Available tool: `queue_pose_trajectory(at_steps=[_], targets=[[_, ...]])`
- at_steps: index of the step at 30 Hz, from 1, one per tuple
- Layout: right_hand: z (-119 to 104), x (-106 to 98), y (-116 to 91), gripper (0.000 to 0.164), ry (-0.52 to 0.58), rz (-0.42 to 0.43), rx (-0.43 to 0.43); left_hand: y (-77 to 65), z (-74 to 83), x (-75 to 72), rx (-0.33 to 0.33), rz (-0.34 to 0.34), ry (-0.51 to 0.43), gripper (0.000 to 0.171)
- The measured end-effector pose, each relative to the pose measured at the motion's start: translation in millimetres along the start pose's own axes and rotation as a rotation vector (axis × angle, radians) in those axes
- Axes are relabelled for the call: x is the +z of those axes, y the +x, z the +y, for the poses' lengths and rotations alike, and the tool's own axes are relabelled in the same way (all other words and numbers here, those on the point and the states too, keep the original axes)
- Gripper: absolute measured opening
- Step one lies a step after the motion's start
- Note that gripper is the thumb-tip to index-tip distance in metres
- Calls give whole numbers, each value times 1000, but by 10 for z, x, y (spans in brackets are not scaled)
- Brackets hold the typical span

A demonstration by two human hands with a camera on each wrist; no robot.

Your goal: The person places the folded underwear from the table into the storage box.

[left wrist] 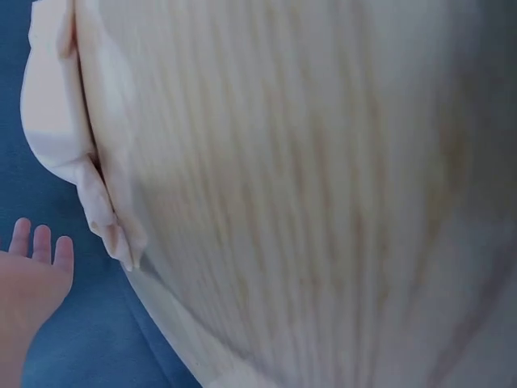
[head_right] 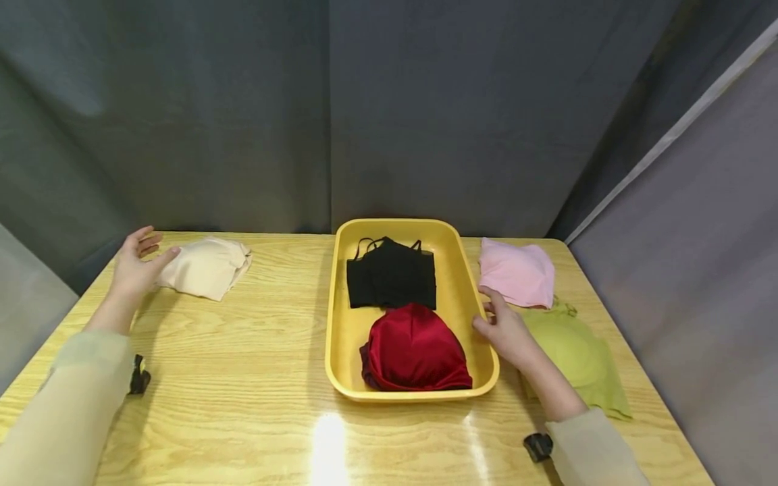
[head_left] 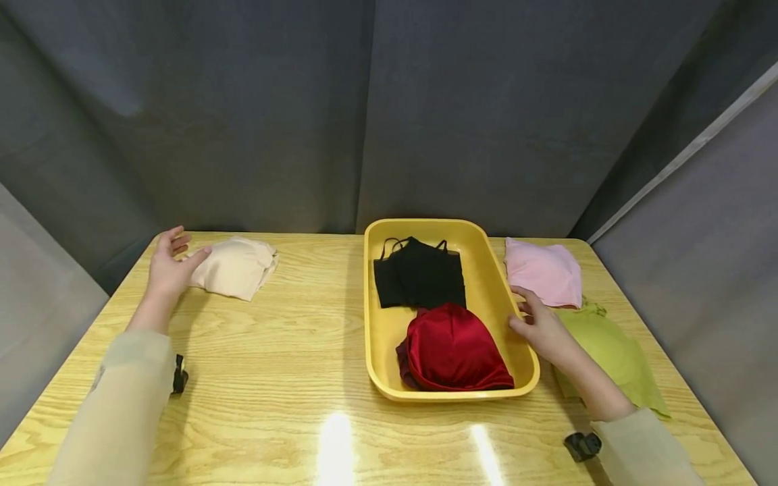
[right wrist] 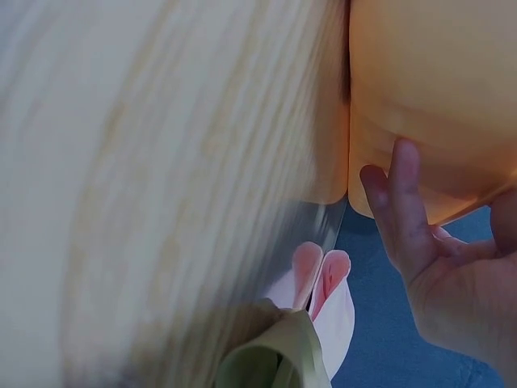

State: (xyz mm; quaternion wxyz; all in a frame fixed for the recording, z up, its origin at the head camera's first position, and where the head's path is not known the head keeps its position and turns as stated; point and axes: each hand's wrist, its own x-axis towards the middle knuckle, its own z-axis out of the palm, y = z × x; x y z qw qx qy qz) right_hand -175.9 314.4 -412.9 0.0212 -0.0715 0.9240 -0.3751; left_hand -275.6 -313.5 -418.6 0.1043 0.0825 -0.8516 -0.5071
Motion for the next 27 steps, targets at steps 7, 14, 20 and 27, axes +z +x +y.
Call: queue_pose_trajectory(at_steps=[7,14,20,27], targets=[[-12,-6,-5,56,8,-8,-2,64,-118,11,-59,-83,59,90],[-18,-6,-4,56,17,-17,-5,72,-152,40,-134,-152,125,100],[-19,-1,-3,56,29,-13,-10,94,-114,55,-173,-243,173,107],[-12,8,-2,56,35,-12,-10,112,-113,100,-206,-271,237,109]])
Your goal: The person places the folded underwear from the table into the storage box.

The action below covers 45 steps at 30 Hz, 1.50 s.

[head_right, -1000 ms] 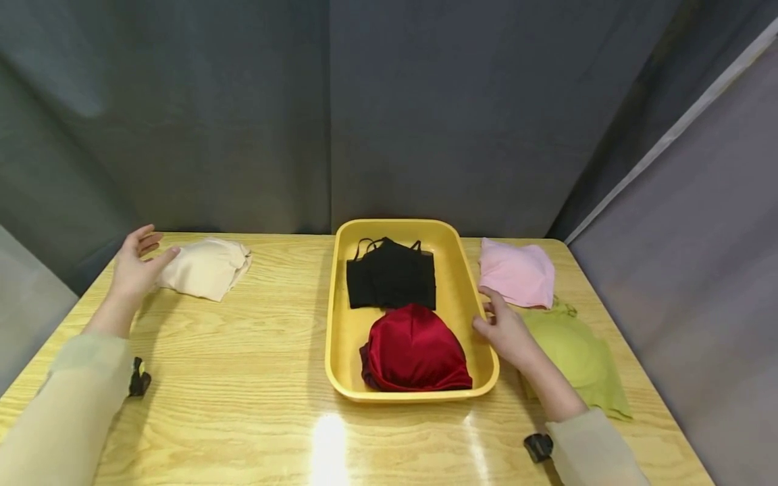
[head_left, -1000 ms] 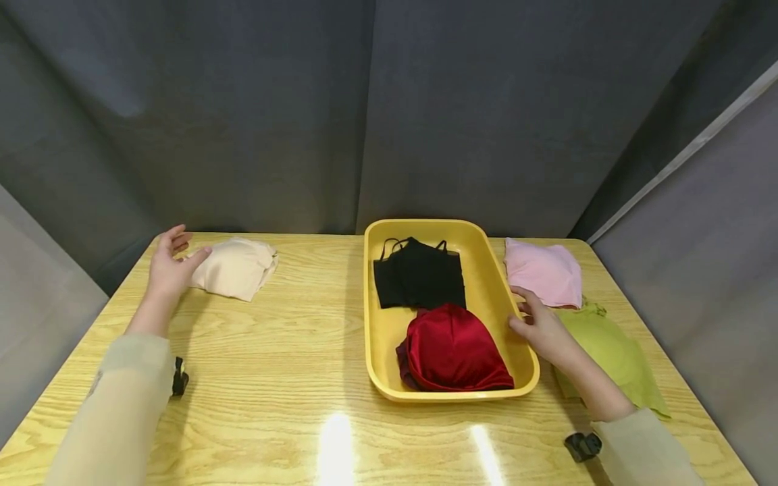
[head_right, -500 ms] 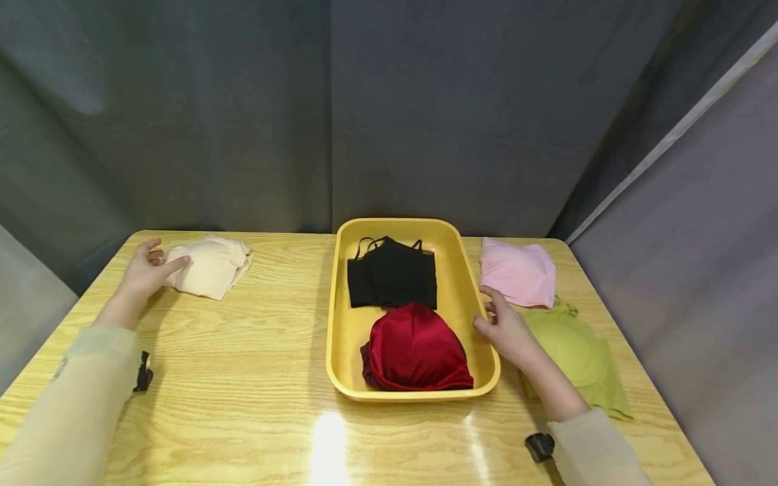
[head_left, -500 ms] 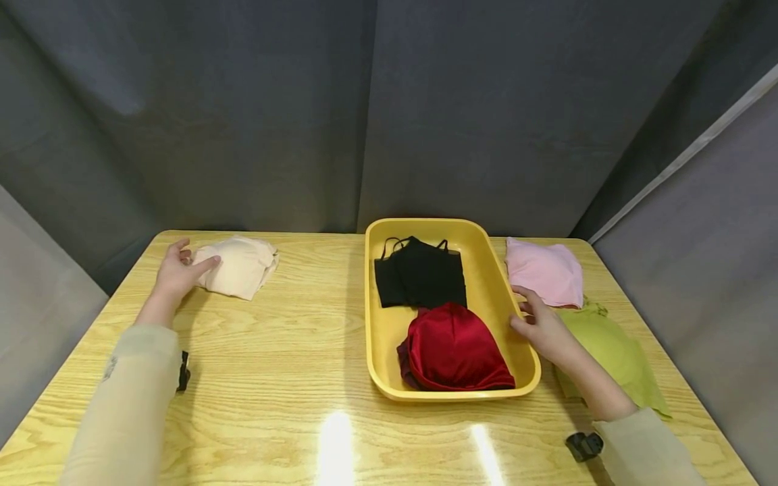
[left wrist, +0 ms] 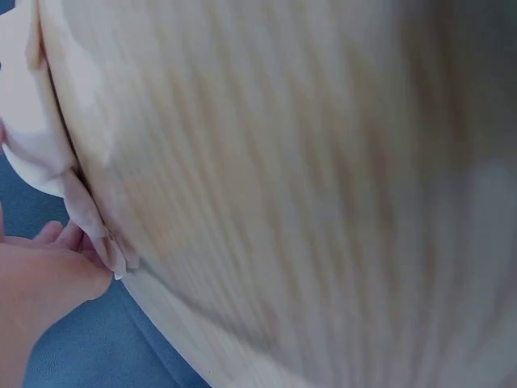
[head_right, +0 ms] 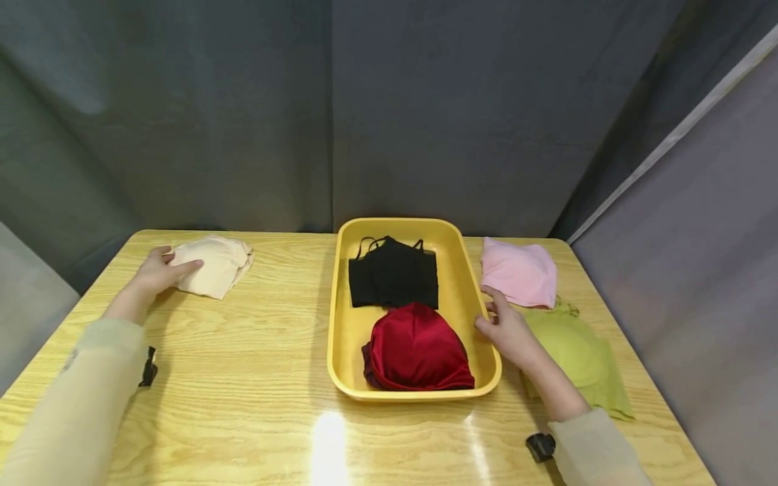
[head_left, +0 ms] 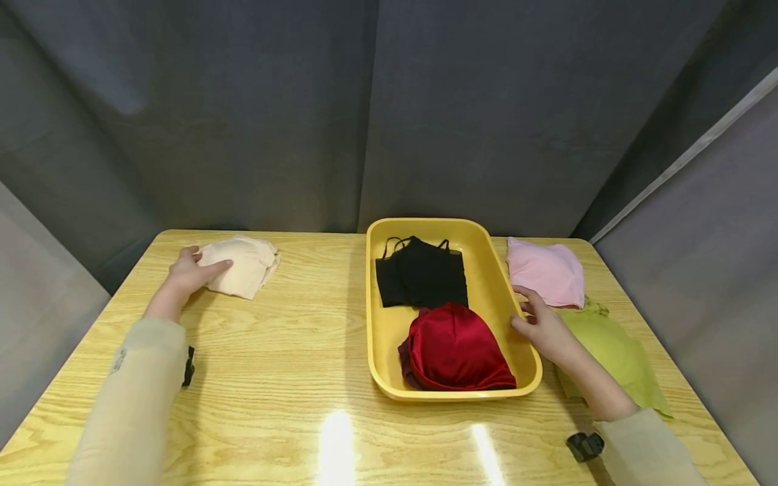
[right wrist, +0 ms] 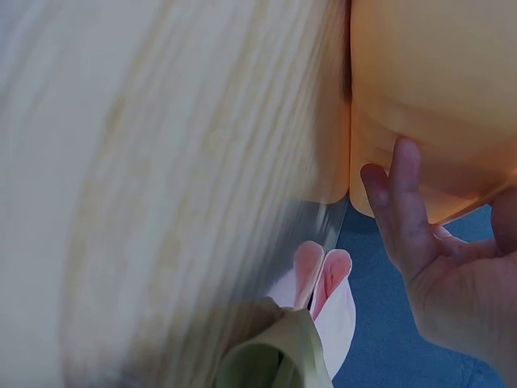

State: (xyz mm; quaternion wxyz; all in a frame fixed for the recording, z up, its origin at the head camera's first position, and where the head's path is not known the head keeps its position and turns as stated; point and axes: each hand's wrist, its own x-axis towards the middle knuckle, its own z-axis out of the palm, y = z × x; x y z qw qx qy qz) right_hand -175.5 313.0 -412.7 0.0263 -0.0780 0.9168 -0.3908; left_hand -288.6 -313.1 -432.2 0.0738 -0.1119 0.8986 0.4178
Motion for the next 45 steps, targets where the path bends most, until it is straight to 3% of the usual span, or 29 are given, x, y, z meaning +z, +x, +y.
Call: queue_pose_trajectory(at_steps=[6,14,21,39,45], targets=[[6,-2,-5,56,-2,5,1,15,14,39,0,8,-22,106],[3,-13,-16,57,-4,3,11,-31,51,64,21,-36,-54,105],[12,-23,-28,58,-6,-7,24,-46,85,103,28,-63,6,105],[-14,-12,-7,58,-2,-15,25,-44,24,139,19,-39,7,93],[-17,-3,3,58,-6,-13,19,-62,54,118,37,-38,-38,90]])
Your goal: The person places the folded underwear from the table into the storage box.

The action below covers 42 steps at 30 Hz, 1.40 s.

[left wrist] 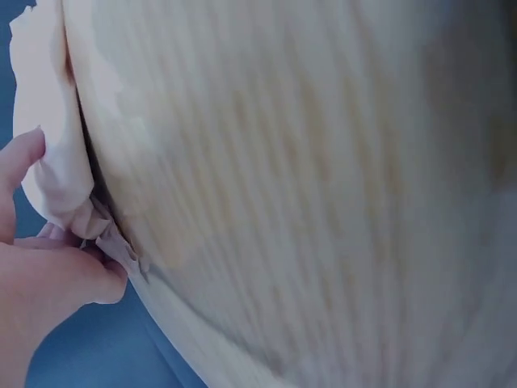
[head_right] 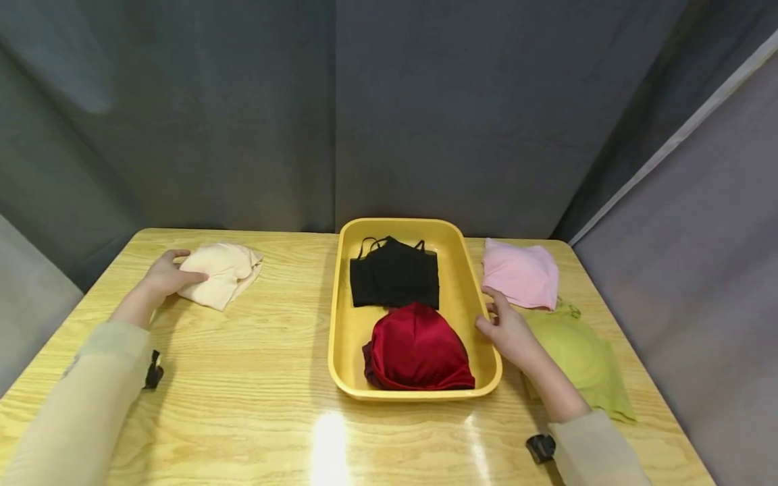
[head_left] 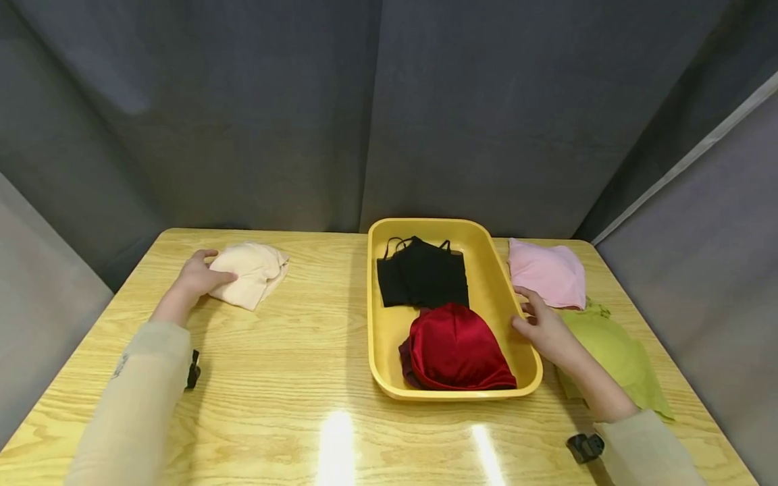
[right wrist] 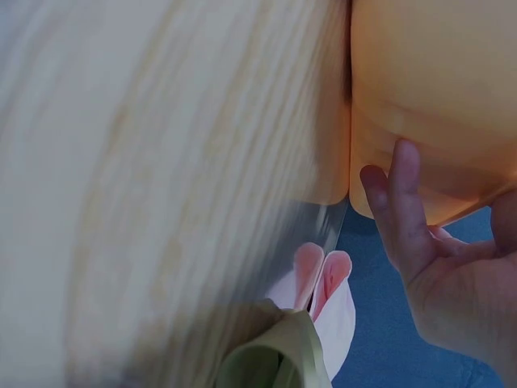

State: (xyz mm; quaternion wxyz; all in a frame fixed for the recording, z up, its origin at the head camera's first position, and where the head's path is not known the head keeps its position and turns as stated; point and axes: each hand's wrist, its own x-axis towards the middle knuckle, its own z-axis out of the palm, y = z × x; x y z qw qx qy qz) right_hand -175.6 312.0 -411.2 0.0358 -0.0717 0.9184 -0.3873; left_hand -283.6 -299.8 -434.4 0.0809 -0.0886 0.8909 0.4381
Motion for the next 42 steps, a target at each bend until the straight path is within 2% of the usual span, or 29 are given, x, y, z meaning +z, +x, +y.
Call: queue_pose_trajectory(at_steps=[7,16,24,35,42], targets=[[-3,-2,0,57,7,2,-6,-31,49,28,13,57,-31,86],[-6,5,-8,57,6,-1,2,-143,166,62,43,94,-115,90],[1,-2,-18,58,12,-3,4,-201,199,79,70,141,-208,92],[16,-12,-23,58,-3,4,6,-241,271,116,115,213,-427,86],[5,-10,-23,57,10,-2,3,-331,333,122,125,209,-597,81]])
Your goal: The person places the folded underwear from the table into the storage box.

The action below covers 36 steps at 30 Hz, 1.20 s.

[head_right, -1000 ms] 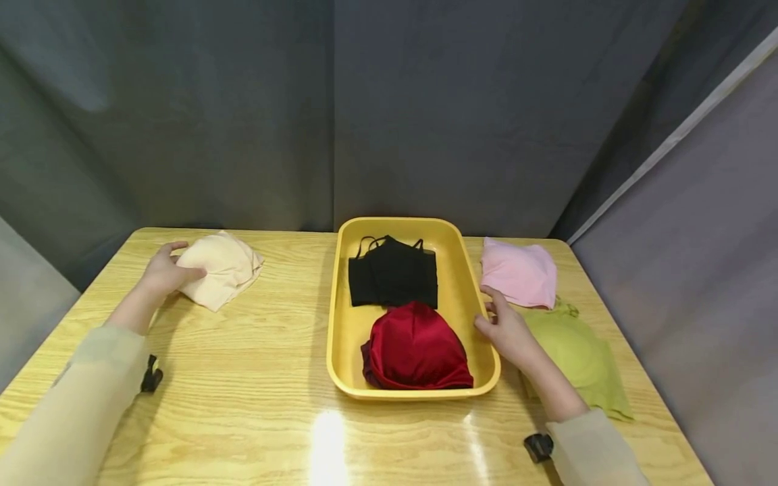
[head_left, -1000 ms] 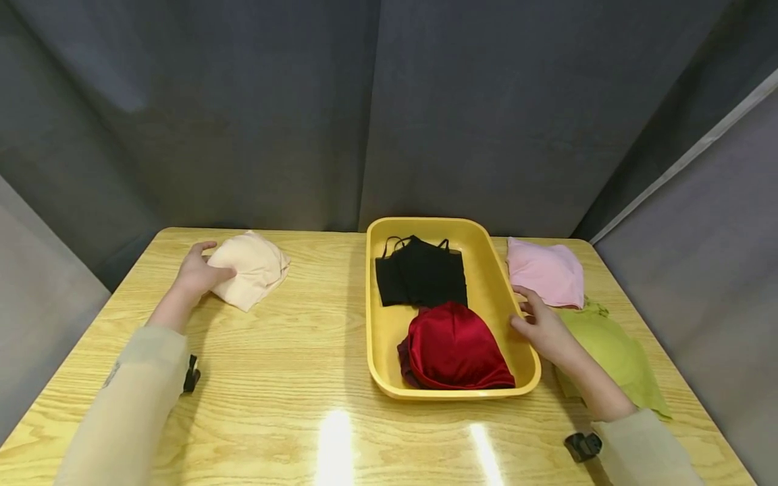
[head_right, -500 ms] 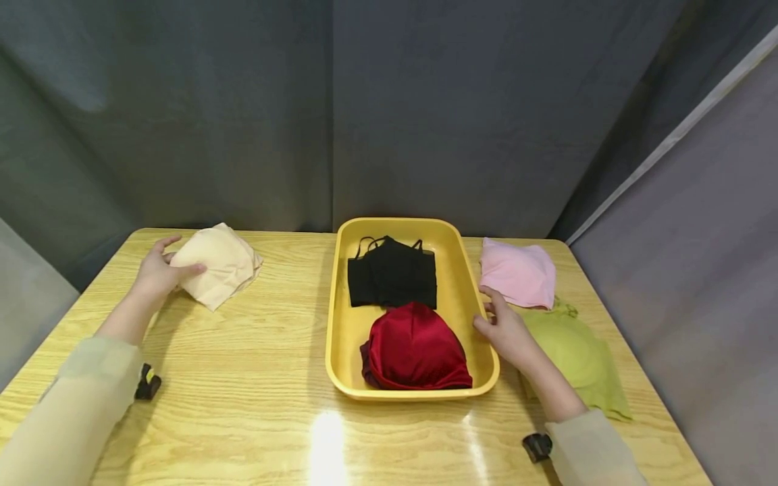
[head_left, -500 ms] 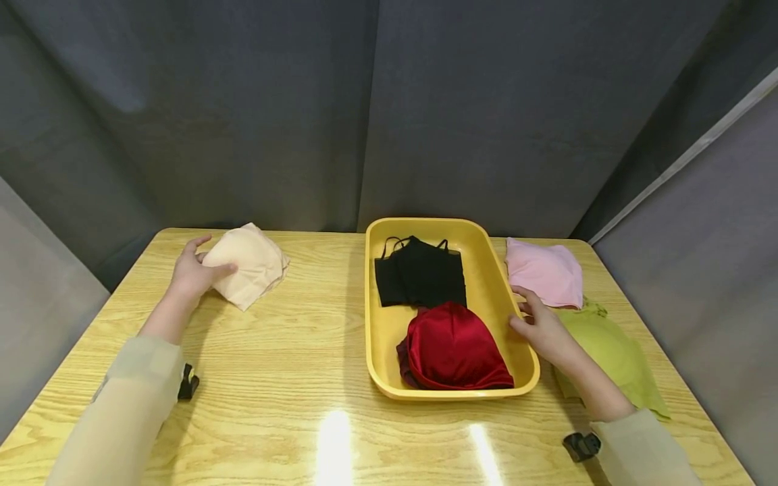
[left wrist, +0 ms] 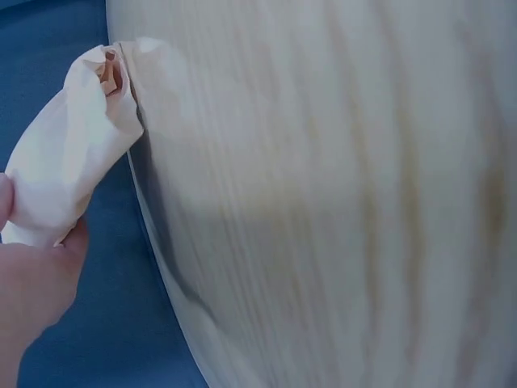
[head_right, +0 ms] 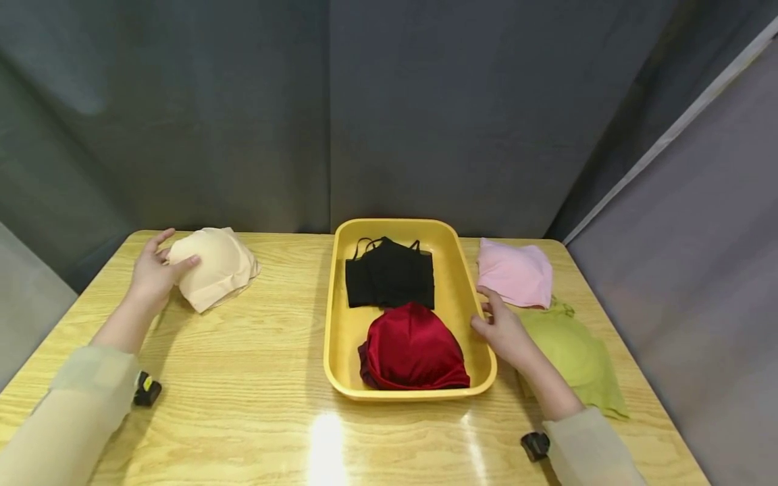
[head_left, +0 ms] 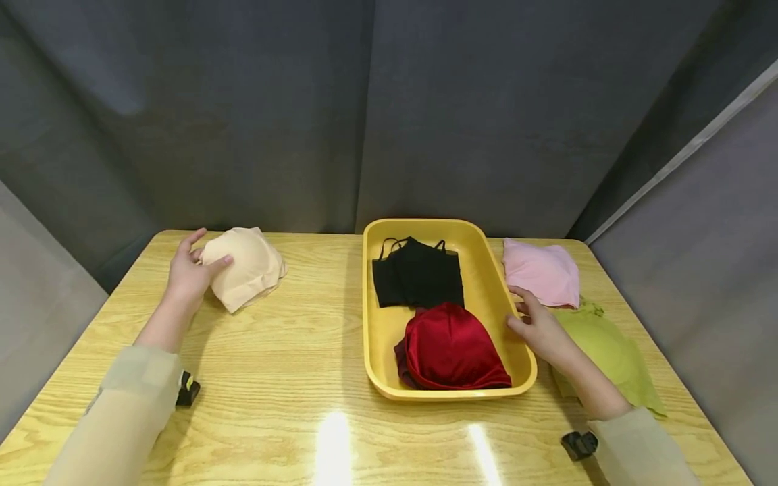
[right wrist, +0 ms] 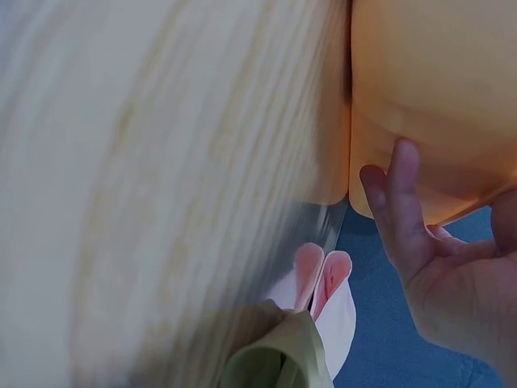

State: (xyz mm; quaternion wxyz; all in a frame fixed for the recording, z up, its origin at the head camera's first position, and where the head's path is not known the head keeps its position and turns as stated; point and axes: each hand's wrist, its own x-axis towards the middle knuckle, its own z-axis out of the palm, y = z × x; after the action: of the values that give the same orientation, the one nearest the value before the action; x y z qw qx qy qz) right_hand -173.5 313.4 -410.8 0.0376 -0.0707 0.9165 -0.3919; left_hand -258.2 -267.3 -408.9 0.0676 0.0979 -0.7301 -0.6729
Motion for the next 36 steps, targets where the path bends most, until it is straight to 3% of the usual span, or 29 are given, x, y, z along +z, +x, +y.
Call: queue_pose_trajectory(at_steps=[3,10,19,27,36], targets=[[-5,2,8,58,-5,-3,2,-30,16,9,2,6,5,77],[15,5,15,59,13,-15,1,-72,55,63,54,15,129,65],[18,13,14,59,8,-16,2,-205,206,90,59,-28,146,58],[27,7,21,59,7,-8,-10,-281,352,104,3,-71,140,61],[19,3,7,58,-3,-3,-12,-388,473,102,-7,-83,47,56]])
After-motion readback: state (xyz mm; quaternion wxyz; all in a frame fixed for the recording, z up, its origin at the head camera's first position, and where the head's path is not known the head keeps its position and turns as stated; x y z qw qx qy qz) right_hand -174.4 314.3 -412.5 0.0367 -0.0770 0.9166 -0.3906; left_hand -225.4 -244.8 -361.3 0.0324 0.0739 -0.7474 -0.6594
